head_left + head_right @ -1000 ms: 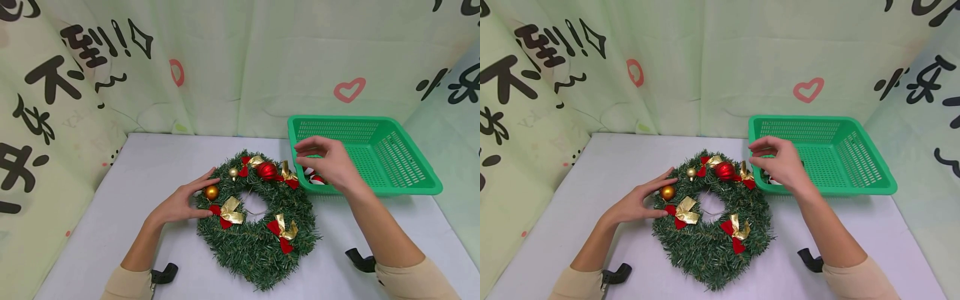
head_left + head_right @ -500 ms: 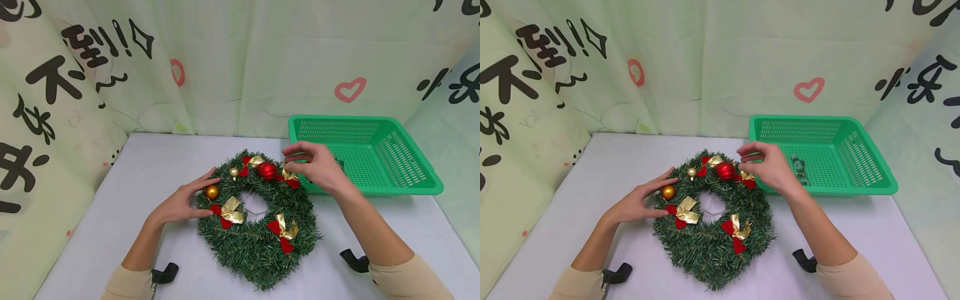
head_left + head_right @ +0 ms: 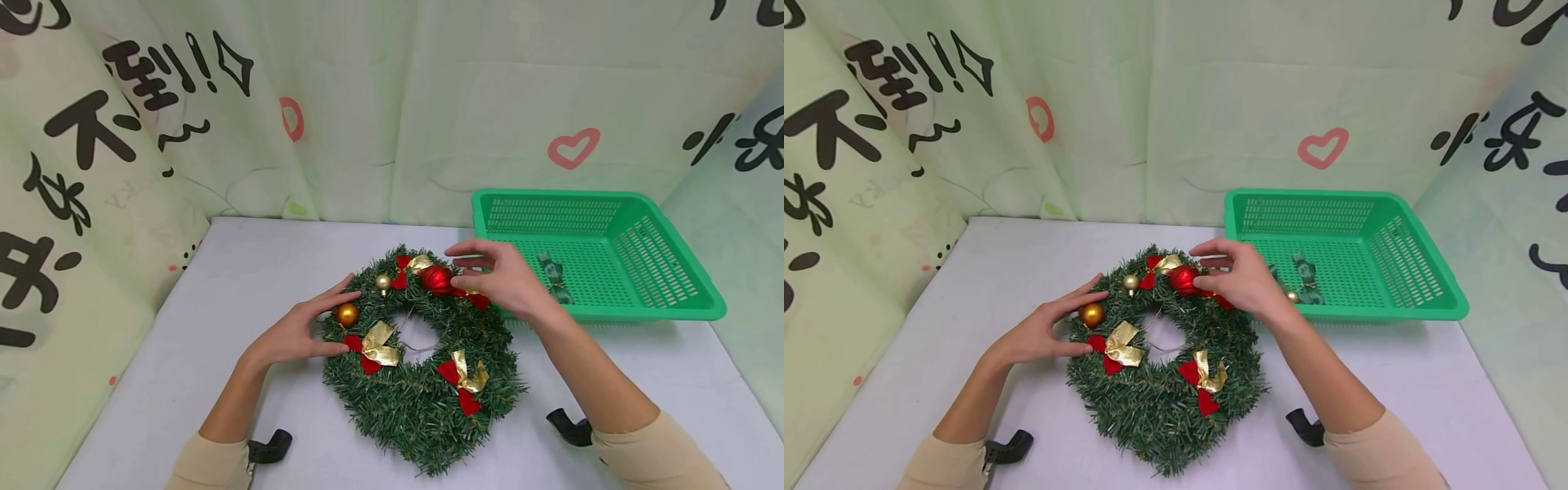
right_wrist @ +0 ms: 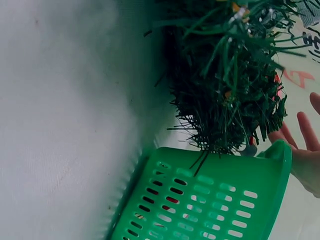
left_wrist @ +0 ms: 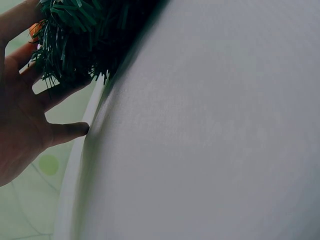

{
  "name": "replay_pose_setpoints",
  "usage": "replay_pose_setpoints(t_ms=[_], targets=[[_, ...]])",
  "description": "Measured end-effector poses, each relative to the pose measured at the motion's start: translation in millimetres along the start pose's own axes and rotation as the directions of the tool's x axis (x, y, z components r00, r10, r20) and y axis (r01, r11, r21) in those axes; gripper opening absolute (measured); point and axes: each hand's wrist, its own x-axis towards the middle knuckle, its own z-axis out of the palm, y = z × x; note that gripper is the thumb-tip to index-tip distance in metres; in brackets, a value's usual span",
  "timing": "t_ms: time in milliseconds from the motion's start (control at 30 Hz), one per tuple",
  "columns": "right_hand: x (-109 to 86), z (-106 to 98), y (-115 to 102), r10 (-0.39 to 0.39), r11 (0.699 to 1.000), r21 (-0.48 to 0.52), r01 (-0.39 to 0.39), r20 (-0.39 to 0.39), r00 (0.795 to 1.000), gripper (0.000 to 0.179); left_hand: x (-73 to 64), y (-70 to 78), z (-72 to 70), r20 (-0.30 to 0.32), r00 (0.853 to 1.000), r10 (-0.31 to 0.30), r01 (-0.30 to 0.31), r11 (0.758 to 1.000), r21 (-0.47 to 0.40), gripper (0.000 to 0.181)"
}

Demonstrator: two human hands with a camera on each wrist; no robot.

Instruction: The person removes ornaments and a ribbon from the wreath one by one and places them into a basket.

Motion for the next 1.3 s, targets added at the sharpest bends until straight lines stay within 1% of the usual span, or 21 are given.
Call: replay_pose_setpoints(t_ms=[200, 367, 567, 800, 1033, 1300], targets=[[1.8, 7.9, 1.1, 0.020, 1.000, -0.016, -0.019, 0.015, 1.000, 0.047, 0.5, -0.1, 0.0, 0.001, 1.000, -0.003, 0.003, 1.000, 0.000, 0.085], [2.8, 14.5, 3.5, 0.015, 1.000, -0.027, -0.014, 0.025, 1.000, 0.052, 0.6, -0.6, 0.1, 0.002, 1.000, -0.005, 0.005, 1.000, 0.000, 0.085], [4.3, 20.1, 3.9, 0.028, 0.997, -0.066, -0.027, 0.026, 0.999, 0.056, 0.3, -1.3, 0.1, 0.003, 1.000, -0.014, 0.014, 1.000, 0.003, 0.085], [6.4, 27.0, 6.9, 0.029, 0.997, -0.080, -0.024, 0.053, 0.998, 0.059, 0.6, -1.6, 0.4, 0.007, 1.000, -0.013, 0.013, 1.000, 0.000, 0.085], [9.4, 31.6, 12.2, 0.016, 0.994, -0.111, -0.011, 0.039, 0.999, 0.056, 0.9, -1.9, 0.5, 0.005, 1.000, -0.012, 0.012, 1.000, 0.012, 0.085], [12.5, 35.9, 11.1, 0.045, 0.989, -0.141, -0.042, 0.018, 0.999, 0.058, 1.0, -2.1, 0.2, 0.003, 1.000, -0.010, 0.010, 1.000, 0.017, 0.085]])
